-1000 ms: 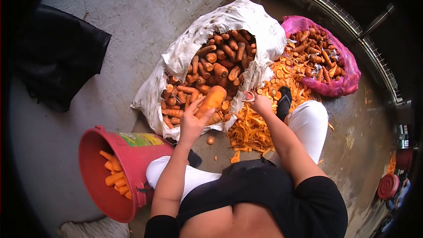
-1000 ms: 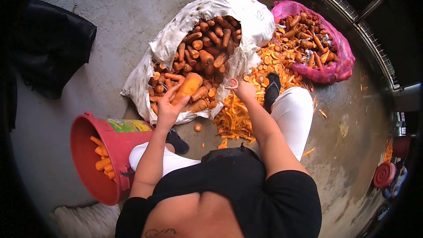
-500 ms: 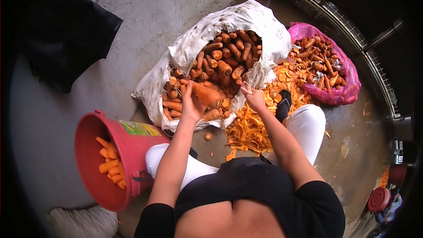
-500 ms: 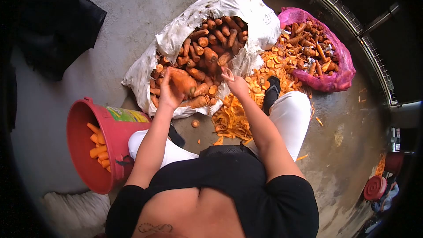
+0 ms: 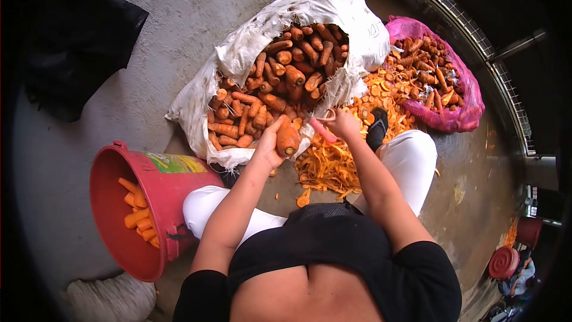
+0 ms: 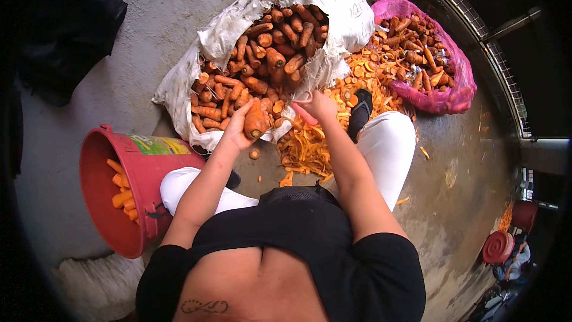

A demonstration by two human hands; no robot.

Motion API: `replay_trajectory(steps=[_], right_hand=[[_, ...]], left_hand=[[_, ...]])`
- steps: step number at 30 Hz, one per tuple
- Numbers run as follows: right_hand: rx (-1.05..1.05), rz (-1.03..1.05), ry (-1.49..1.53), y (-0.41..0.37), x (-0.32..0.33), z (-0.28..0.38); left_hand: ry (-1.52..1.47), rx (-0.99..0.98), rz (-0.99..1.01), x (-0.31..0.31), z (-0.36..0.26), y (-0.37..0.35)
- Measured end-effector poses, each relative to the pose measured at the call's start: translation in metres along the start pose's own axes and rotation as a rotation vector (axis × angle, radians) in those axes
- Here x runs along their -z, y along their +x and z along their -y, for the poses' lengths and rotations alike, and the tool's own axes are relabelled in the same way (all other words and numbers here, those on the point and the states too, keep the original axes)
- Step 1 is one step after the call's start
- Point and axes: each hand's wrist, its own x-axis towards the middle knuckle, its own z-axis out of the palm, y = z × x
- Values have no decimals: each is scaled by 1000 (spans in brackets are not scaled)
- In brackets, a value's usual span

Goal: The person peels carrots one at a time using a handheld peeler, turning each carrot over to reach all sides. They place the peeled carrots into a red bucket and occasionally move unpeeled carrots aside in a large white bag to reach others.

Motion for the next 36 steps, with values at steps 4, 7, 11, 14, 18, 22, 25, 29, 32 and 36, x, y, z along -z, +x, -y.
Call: replay_trajectory(steps=[4, 7, 11, 14, 18, 22, 25, 29, 32, 36], right_hand=[[149, 143, 494, 11, 51, 24], [358, 263, 809, 3, 96, 47], [505, 419, 940, -38, 164, 80], [606, 425, 1061, -38, 164, 76], [667, 224, 835, -17, 144, 73], [514, 23, 485, -32, 165, 99], [736, -236, 388, -28, 143, 101], [912, -418, 309, -30, 124, 110], [948, -449, 243, -28, 128, 111], [927, -464, 273, -21, 127, 109]], left_hand=[[-54, -1, -26, -23, -4, -24], [10, 8, 127, -8, -8, -23], [14, -38, 180, -31, -14, -44], [51, -74, 147, -51, -9, -59], [145, -70, 96, -47, -6, -50], [134, -109, 57, -33, -10, -34], [218, -169, 3, -39, -9, -35], [178, -121, -39, -47, -2, -31], [183, -63, -30, -50, -1, -30], [225, -91, -12, -58, 0, -34]])
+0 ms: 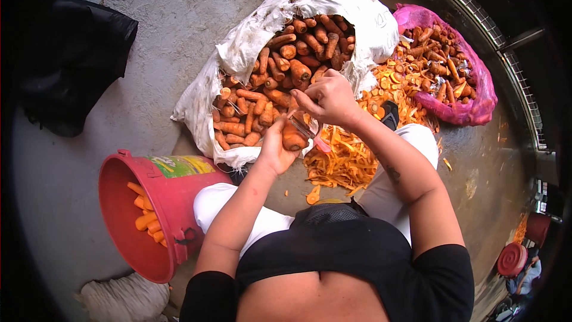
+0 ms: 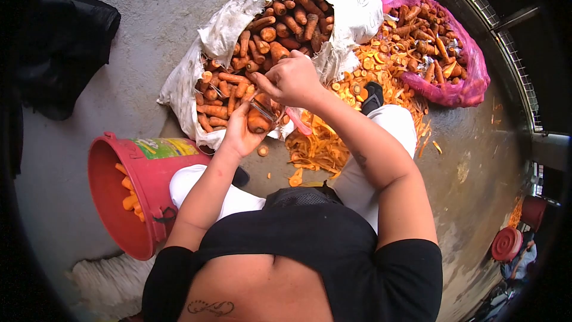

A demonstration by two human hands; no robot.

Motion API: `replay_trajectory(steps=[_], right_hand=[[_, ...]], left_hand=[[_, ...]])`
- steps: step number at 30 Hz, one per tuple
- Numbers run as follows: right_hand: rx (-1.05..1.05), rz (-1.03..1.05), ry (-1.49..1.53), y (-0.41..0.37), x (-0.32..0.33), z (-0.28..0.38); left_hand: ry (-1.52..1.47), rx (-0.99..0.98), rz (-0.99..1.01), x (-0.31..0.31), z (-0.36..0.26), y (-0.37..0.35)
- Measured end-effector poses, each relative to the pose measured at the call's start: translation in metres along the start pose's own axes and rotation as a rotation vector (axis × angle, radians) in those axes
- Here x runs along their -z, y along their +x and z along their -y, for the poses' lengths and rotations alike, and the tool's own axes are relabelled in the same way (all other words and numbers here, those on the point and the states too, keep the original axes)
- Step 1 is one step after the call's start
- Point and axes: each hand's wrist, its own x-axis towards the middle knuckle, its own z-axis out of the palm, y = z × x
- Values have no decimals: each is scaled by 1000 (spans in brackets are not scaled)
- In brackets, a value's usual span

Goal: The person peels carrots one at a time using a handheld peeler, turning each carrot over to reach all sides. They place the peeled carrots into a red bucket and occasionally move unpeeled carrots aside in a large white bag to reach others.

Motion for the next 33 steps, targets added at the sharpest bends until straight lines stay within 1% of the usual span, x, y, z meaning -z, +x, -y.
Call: replay_trajectory(steps=[4, 6, 8, 13, 17, 20, 23, 26, 28, 29, 31, 32, 33], right_hand=[[98, 31, 21, -2, -2, 7], [162, 43, 21, -4, -8, 8], [171, 55, -11, -3, -9, 10], [177, 55, -30, -3, -10, 14], [142, 64, 24, -4, -14, 12], [121, 87, 58, -5, -13, 12], [126, 72, 99, -5, -12, 14], [118, 53, 125, -5, -13, 14], [111, 40, 126, -7, -18, 12], [72, 40, 86, -7, -18, 9], [-10, 36, 4, -5, -13, -5], [-80, 42, -63, -1, -9, -23], [-127, 52, -146, 1, -8, -41]], left_hand=[[92, 15, -100, 7, 1, 3], [49, 26, -91, 18, 6, 14], [-6, 54, -114, 23, 10, 19], [15, 92, -181, 12, 7, 10], [-5, 119, -191, 18, 9, 15], [-12, 77, -110, 12, 8, 8], [91, 29, -32, 20, 10, 8], [82, 18, -35, 14, 8, 2], [102, -5, 40, 23, 9, 4], [114, -15, 77, 27, 10, 4], [175, 28, 138, 26, 10, -7], [210, 52, 172, 23, 9, -14], [207, 11, 177, 7, 11, -28]])
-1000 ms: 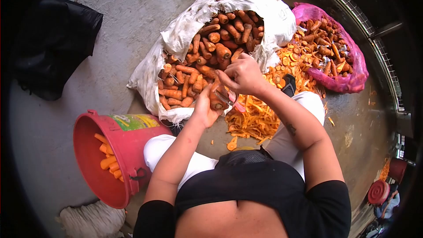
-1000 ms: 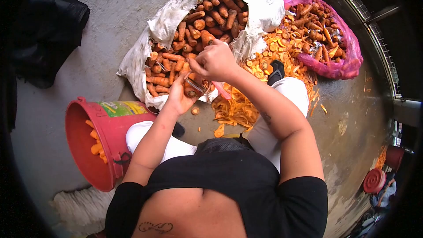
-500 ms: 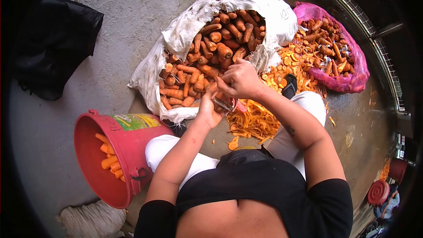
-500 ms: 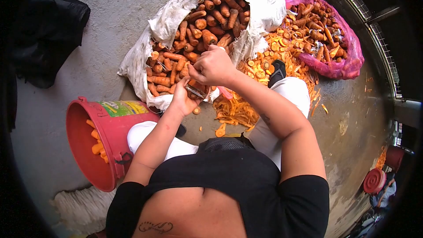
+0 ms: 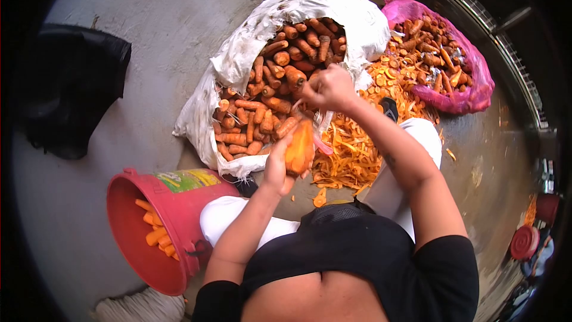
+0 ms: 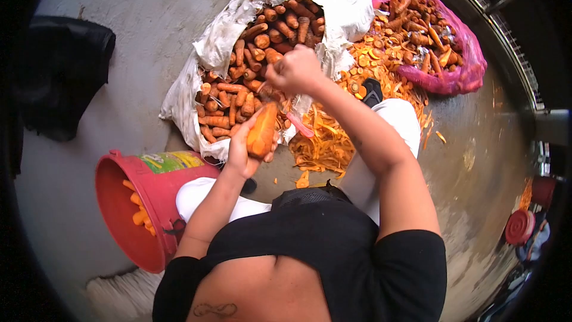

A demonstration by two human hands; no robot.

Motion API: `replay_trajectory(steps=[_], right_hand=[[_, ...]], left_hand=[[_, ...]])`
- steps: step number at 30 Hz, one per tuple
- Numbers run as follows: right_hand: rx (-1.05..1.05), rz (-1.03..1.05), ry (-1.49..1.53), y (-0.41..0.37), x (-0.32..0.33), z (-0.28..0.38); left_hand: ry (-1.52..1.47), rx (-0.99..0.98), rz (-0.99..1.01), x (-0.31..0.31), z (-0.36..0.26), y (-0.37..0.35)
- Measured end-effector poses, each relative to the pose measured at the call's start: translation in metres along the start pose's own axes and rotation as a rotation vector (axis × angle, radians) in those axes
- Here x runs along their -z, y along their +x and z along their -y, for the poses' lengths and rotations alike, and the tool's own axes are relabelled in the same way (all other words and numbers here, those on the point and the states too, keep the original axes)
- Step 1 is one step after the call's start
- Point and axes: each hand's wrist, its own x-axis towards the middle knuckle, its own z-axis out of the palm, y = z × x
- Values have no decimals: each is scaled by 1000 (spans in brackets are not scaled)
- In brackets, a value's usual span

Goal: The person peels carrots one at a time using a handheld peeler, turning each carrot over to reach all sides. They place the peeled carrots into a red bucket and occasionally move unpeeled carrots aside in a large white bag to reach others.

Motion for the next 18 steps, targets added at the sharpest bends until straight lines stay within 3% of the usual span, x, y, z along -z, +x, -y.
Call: replay_trajectory(steps=[4, 7, 8, 12, 15, 16, 17, 18], right_hand=[[-242, 156, -361, -3, 13, -32], [-434, 215, -424, 2, 20, -28], [-477, 271, -297, 5, 25, -25], [-405, 380, 592, 14, 29, -27], [-262, 407, 724, 16, 30, -15], [-291, 472, 400, 20, 46, 0], [-136, 351, 241, 18, 47, 6], [-162, 370, 284, 17, 49, 11]], left_hand=[[49, -9, 98, -8, -2, -13], [-31, 36, 96, 5, -7, -6], [-45, -6, 83, 11, -7, -2], [-131, -31, -122, 11, -20, 6], [-216, -15, -187, 21, -25, 15], [-221, -34, -172, 26, -25, 18], [-224, -34, -155, 30, -25, 21], [-226, -32, -139, 33, -25, 23]])
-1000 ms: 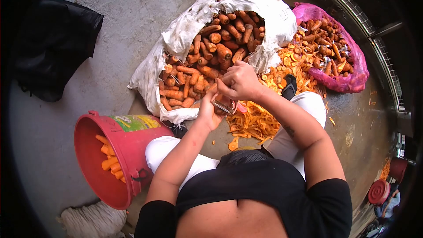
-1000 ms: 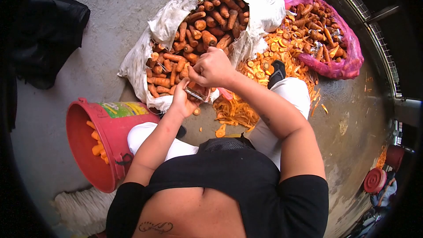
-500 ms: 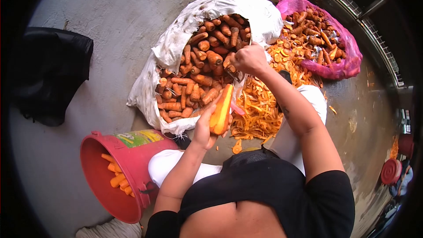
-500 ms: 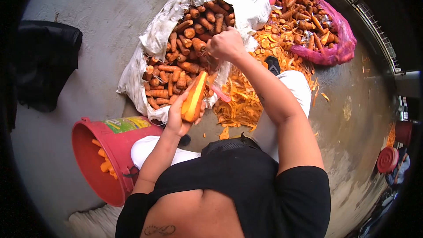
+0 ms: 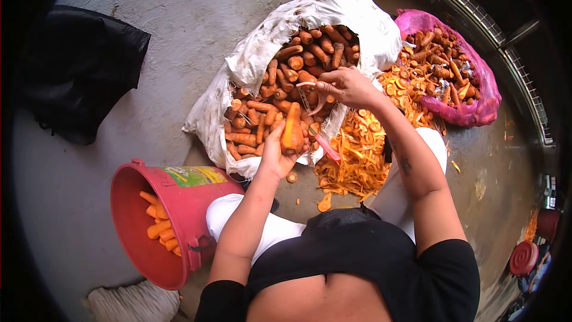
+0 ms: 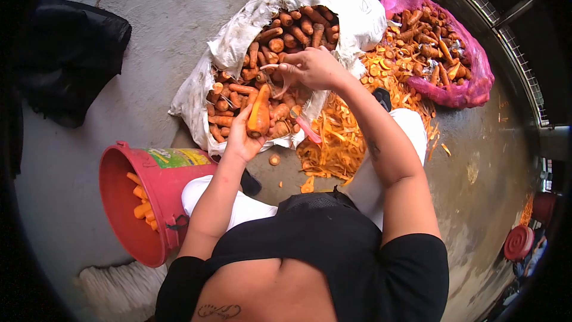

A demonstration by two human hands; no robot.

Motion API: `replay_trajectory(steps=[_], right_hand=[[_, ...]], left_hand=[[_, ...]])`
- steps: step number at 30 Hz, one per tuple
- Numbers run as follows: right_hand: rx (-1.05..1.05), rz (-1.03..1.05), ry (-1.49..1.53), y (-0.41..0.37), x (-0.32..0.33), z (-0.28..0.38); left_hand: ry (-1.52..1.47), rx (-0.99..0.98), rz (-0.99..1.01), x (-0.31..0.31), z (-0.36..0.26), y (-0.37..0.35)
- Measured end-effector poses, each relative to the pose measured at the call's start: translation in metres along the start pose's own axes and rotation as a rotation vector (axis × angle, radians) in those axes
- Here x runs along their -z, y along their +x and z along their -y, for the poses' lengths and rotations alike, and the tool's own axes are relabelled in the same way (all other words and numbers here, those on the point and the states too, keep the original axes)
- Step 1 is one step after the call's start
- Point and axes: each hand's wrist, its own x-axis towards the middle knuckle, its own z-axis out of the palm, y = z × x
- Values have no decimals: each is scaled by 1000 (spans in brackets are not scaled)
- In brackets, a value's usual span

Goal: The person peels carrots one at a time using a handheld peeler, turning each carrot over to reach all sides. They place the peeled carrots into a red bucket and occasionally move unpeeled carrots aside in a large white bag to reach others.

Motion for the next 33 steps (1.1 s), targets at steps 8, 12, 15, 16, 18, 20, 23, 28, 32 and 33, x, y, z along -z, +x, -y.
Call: replay_trajectory(steps=[8, 12, 15, 16, 18, 20, 23, 28, 32, 33], right_hand=[[319, -336, -130, -10, -37, 15], [503, -416, -185, -10, -45, 18], [513, -410, -229, -10, -45, 14], [519, -407, -224, -9, -45, 13], [530, -396, -207, -10, -45, 13], [541, -381, -186, -12, -45, 17], [547, -381, -147, -13, -45, 16], [434, -430, -137, -6, -43, 5], [-1, -390, -577, 6, 3, -36], [-64, -479, -708, 6, 6, -55]], left_hand=[[24, 25, -140, -21, 10, 11], [8, 61, -189, -22, 12, 16], [20, 77, -146, -24, 15, 14], [20, 84, -128, -26, 15, 13], [54, 75, -99, -26, 16, 8], [83, 61, -75, -16, 19, 9], [73, 48, -31, -20, 20, 0], [113, -44, 54, -28, 14, -2], [267, 16, 249, -26, 16, -25], [256, 40, 263, -25, 17, -27]])
